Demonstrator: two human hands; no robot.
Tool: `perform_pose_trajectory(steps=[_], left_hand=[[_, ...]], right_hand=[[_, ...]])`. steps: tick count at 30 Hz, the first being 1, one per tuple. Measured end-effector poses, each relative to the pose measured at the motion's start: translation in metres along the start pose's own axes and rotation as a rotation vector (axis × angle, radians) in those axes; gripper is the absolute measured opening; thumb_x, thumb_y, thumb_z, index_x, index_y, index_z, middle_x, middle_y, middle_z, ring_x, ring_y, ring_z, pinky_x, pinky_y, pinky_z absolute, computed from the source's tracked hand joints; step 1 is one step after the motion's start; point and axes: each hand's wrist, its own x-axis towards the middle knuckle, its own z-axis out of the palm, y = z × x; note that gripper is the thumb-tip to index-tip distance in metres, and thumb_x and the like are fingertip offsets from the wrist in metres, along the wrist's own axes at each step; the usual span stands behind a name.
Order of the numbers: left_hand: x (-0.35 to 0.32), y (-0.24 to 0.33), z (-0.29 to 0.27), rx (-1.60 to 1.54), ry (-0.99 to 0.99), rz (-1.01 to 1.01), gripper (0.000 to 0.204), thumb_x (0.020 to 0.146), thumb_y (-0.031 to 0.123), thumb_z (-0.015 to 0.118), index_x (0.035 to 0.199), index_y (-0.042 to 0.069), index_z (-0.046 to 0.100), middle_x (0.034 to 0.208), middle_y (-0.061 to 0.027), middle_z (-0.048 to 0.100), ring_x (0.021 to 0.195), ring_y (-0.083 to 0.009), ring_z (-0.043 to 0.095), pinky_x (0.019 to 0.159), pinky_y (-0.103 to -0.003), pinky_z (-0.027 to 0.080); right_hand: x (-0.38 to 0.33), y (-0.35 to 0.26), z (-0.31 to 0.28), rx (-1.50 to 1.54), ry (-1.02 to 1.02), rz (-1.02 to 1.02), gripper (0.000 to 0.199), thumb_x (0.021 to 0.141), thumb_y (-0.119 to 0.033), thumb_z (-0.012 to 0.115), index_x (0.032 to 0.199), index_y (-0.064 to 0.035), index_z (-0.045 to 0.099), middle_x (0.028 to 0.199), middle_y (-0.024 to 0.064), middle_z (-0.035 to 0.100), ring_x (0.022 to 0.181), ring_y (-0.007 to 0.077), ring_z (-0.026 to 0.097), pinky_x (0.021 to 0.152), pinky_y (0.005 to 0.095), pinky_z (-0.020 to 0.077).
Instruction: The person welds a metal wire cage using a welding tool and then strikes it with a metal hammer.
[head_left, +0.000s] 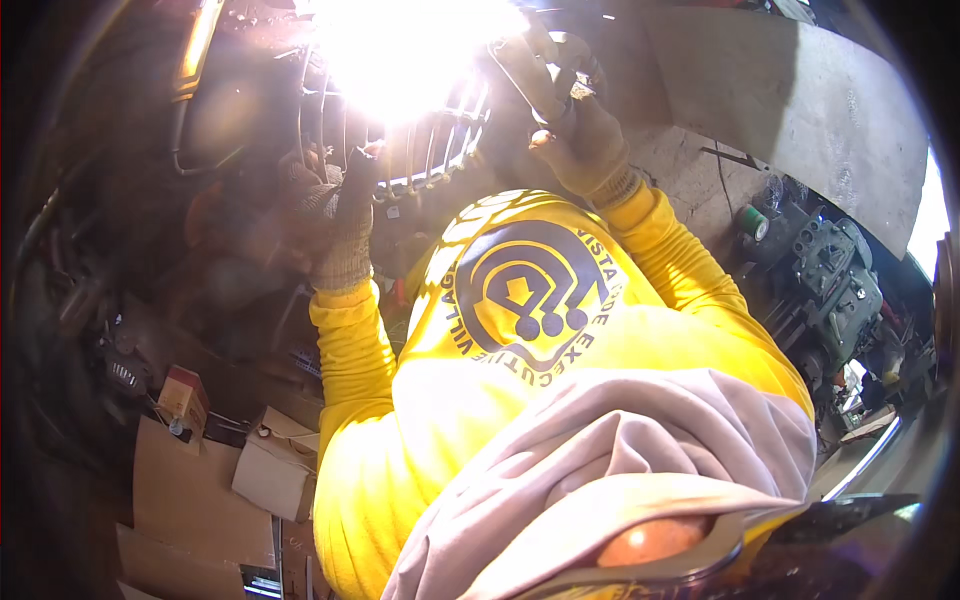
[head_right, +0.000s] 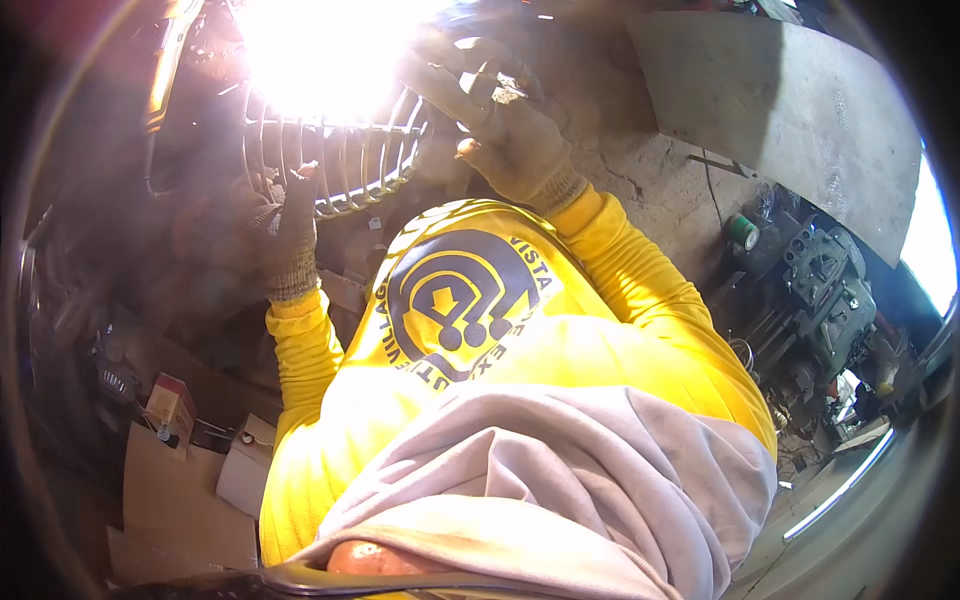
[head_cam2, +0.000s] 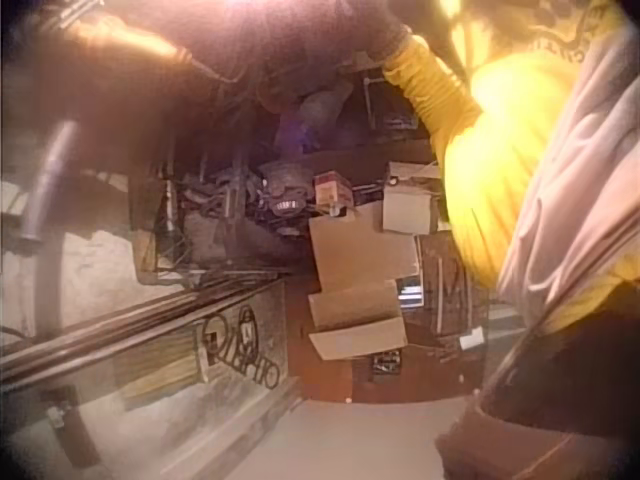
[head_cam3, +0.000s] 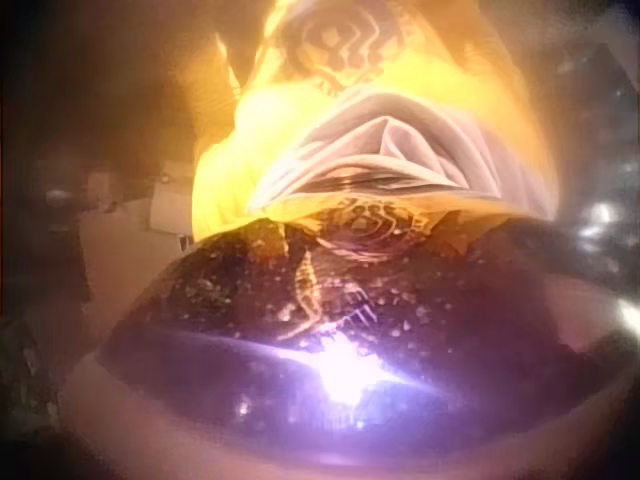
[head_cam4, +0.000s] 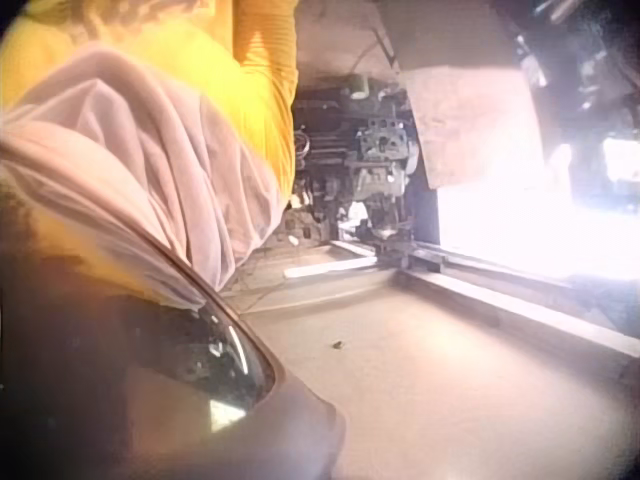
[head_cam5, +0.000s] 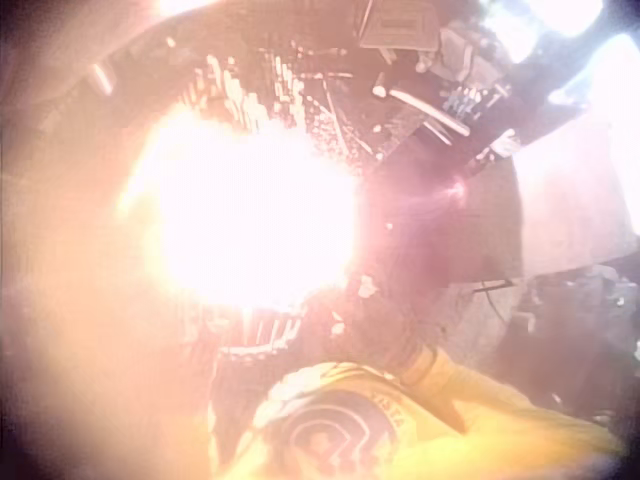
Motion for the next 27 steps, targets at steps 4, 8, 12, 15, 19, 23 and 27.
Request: perform_pose_trajectory(steps=[4, 8, 12, 15, 19, 23, 27], left_hand=[[-0.007, -0.005, -0.001, -0.086, -0.065, -0.103, 0.042, 0.082, 0.016, 0.081, 0.109, 0.0, 0.053, 0.096, -0.0074, 0.059, 0.086, -0.0117, 0.059, 0.075, -0.024, 0.051], [-0.001, 0.001, -0.008, 0.031, -0.054, -0.028, 0.042, 0.081, 0.018, 0.082, 0.106, 0.001, 0.054, 0.092, -0.0052, 0.059, 0.078, -0.0108, 0.057, 0.07, -0.024, 0.05], [-0.001, 0.004, -0.007, 0.071, -0.02, -0.024, 0.045, 0.079, 0.025, 0.084, 0.104, 0.001, 0.055, 0.09, -0.004, 0.058, 0.074, -0.0105, 0.054, 0.068, -0.027, 0.051], [-0.007, 0.003, -0.01, -0.128, -0.009, -0.104, 0.044, 0.082, 0.023, 0.079, 0.11, 0.002, 0.053, 0.099, -0.0055, 0.056, 0.083, -0.0135, 0.053, 0.073, -0.031, 0.05], [-0.003, 0.001, -0.007, -0.762, -0.094, -0.235, 0.043, 0.086, 0.021, 0.073, 0.118, 0.003, 0.05, 0.111, -0.0076, 0.053, 0.096, -0.0174, 0.05, 0.081, -0.037, 0.049], [-0.004, 0.0, -0.011, -1.331, -0.19, -0.45, 0.043, 0.09, 0.019, 0.067, 0.126, 0.004, 0.047, 0.123, -0.0096, 0.05, 0.108, -0.0214, 0.048, 0.089, -0.043, 0.048], [-0.003, -0.004, -0.011, -1.412, -0.253, -0.445, 0.044, 0.095, 0.017, 0.061, 0.134, 0.006, 0.044, 0.134, -0.0116, 0.047, 0.121, -0.0254, 0.046, 0.096, -0.048, 0.047]], right_hand=[[0.0, 0.006, 0.005, 0.183, -0.038, 0.049, 0.058, 0.085, -0.024, 0.069, 0.14, -0.0156, 0.053, 0.117, 0.0196, 0.061, 0.102, 0.0374, 0.063, 0.085, 0.0402, 0.0524], [0.002, 0.006, 0.002, 0.178, -0.027, -0.052, 0.057, 0.086, -0.003, 0.069, 0.136, 0.0034, 0.044, 0.112, 0.0082, 0.062, 0.096, 0.0176, 0.063, 0.079, 0.0296, 0.0534], [0.001, 0.003, 0.004, 0.09, -0.022, 0.033, 0.056, 0.085, -0.025, 0.068, 0.14, -0.017, 0.054, 0.119, 0.017, 0.063, 0.094, 0.034, 0.065, 0.085, 0.0407, 0.0535], [0.011, 0.0, 0.0, -0.02, 0.023, -0.147, 0.054, 0.087, -0.022, 0.068, 0.134, -0.0036, 0.051, 0.106, 0.0114, 0.063, 0.088, 0.0282, 0.062, 0.085, 0.0388, 0.0515], [0.01, -0.003, -0.002, 0.406, 0.076, -0.03, 0.052, 0.092, -0.025, 0.068, 0.125, 0.0106, 0.05, 0.11, 0.0118, 0.06, 0.099, 0.0265, 0.058, 0.094, 0.036, 0.0455], [0.011, 0.002, -0.011, 0.192, 0.134, -0.171, 0.049, 0.091, -0.026, 0.068, 0.121, 0.01, 0.054, 0.107, 0.0144, 0.064, 0.101, 0.0267, 0.061, 0.091, 0.0346, 0.0466], [0.001, 0.004, -0.006, 0.278, 0.094, 0.034, 0.052, 0.089, -0.033, 0.071, 0.116, 0.0076, 0.056, 0.093, 0.014, 0.069, 0.09, 0.028, 0.068, 0.079, 0.035, 0.0514]])
